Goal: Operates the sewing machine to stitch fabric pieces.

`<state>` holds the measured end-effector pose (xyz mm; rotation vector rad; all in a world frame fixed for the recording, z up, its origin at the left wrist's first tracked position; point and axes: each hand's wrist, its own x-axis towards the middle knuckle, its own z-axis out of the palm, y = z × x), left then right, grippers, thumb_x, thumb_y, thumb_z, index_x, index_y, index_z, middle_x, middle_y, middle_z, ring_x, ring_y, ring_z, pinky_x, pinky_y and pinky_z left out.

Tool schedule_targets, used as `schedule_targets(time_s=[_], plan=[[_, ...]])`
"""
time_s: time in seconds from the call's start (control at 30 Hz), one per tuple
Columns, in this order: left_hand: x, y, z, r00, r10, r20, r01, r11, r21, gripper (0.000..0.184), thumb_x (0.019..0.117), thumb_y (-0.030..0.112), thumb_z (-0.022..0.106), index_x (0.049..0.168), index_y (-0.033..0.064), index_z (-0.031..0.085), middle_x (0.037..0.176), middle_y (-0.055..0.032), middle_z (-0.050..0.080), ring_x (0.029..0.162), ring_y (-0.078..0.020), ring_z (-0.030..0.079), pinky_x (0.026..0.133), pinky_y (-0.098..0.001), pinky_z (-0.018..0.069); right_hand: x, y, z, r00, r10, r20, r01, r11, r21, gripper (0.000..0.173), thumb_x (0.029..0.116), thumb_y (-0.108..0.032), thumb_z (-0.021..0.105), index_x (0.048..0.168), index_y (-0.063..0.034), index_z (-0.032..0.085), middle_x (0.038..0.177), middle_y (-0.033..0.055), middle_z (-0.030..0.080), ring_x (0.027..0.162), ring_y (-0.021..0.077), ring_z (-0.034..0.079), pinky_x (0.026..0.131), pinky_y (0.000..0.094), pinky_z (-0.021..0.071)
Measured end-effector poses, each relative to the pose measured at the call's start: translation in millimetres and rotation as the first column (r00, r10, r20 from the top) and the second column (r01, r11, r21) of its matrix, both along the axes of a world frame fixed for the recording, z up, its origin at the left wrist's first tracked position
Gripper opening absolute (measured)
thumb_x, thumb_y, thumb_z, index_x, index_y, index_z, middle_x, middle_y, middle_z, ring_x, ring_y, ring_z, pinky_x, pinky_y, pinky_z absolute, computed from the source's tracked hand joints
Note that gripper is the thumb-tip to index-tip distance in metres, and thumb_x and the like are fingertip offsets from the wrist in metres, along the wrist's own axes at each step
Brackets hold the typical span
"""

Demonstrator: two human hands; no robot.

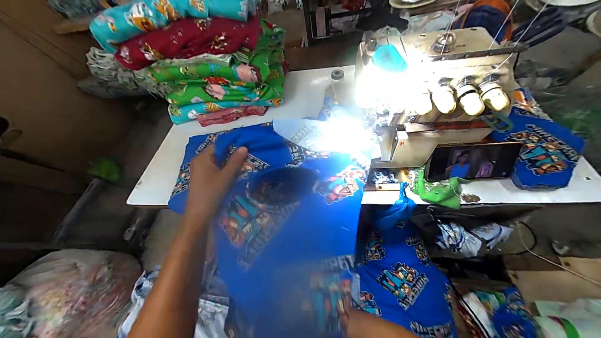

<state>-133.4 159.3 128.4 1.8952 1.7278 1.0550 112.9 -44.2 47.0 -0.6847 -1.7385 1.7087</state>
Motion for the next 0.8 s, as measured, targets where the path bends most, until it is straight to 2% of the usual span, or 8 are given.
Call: schedule_targets(time_s=[0.07,0.1,0.13,0.2,0.3,0.4,0.63,0.8], plan=[[-11,24,-16,0.973,-0.104,-0.206,0.097,0.994,-0.047,0.035,0.1005,0.019,0.066,0.121,-0.0099,0.063,0.104,-0.0284,0.068,0.096,-0.0374,0.069,0.088,-0.0594,0.0524,12,9,-66,0.906,-0.219,0.362,0.18,0.974,0.141,0.033,0.0993,-0.025,0.065,0.111,0.0053,0.07,0.104,0.02,0.073,0.101,0.0294,0.072,0.091,0.0477,0.0571],[-14,33,-30,0.953,-0.157,-0.258,0.135,0.986,-0.1,0.038,0.0995,0.014,0.067,0.126,-0.0114,0.058,0.108,-0.0318,0.066,0.1,-0.0442,0.068,0.089,-0.063,0.0524,22,14,-89,0.832,-0.299,0.467,0.227,0.952,0.205,0.034,0.0984,-0.023,0.066,0.112,0.0086,0.068,0.105,0.0259,0.07,0.101,0.0387,0.07,0.09,0.0551,0.0562],[-15,40,-44,0.942,-0.204,-0.267,0.17,0.975,-0.144,0.048,0.0992,0.011,0.067,0.14,-0.0087,0.051,0.12,-0.031,0.064,0.11,-0.0448,0.065,0.094,-0.0611,0.0523,36,21,-102,0.79,-0.346,0.506,0.278,0.938,0.206,0.038,0.0999,-0.021,0.064,0.122,0.0097,0.063,0.115,0.0274,0.067,0.108,0.0403,0.068,0.095,0.0558,0.0539],[-5,39,-62,0.95,-0.21,-0.231,0.194,0.977,-0.089,0.053,0.1011,0.011,0.064,0.149,-0.0035,0.045,0.134,-0.0284,0.06,0.123,-0.0429,0.06,0.101,-0.0591,0.0497,60,36,-105,0.759,-0.501,0.416,0.446,0.865,0.229,0.044,0.1029,-0.018,0.058,0.141,0.0033,0.055,0.128,0.0175,0.067,0.112,0.0251,0.069,0.098,0.0413,0.0567],[30,15,-69,0.96,-0.215,-0.179,0.243,0.958,0.154,0.038,0.1058,0.015,0.053,0.14,-0.0016,0.053,0.132,-0.0227,0.061,0.118,-0.0307,0.064,0.098,-0.0472,0.0538,80,62,-78,0.639,-0.752,0.162,0.669,0.647,0.366,0.028,0.1028,-0.013,0.055,0.123,-0.0004,0.07,0.117,0.0096,0.071,0.106,0.0138,0.07,0.094,0.0308,0.059],[63,13,-70,0.937,-0.292,-0.19,0.343,0.873,0.347,0.026,0.1017,0.011,0.06,0.122,-0.0033,0.067,0.122,-0.0205,0.065,0.11,-0.0258,0.066,0.096,-0.0394,0.055,84,98,-57,0.532,-0.847,-0.008,0.779,0.486,0.396,0.025,0.102,-0.012,0.057,0.117,-0.0003,0.073,0.116,0.0101,0.071,0.106,0.0122,0.069,0.093,0.0268,0.0586],[89,42,-67,0.876,-0.377,-0.301,0.471,0.8,0.371,0.035,0.0912,0.003,0.068,0.126,0.0002,0.067,0.129,-0.0189,0.062,0.123,-0.0308,0.058,0.105,-0.0409,0.0476,54,134,-39,0.551,-0.811,-0.195,0.8,0.58,-0.154,0.029,0.0966,-0.005,0.064,0.122,0.0074,0.063,0.11,0.0092,0.07,0.096,0.0074,0.069,0.088,0.0224,0.0579],[94,39,-63,0.891,-0.346,-0.293,0.442,0.805,0.395,0.027,0.092,0.001,0.063,0.118,0.0029,0.072,0.133,-0.0147,0.06,0.127,-0.0254,0.056,0.105,-0.0372,0.0477,43,135,-32,0.422,-0.813,-0.402,0.804,0.54,-0.249,0.037,0.0939,0.002,0.064,0.131,0.0013,0.059,0.102,0.0065,0.069,0.092,0.0108,0.067,0.085,0.0244,0.0577]])
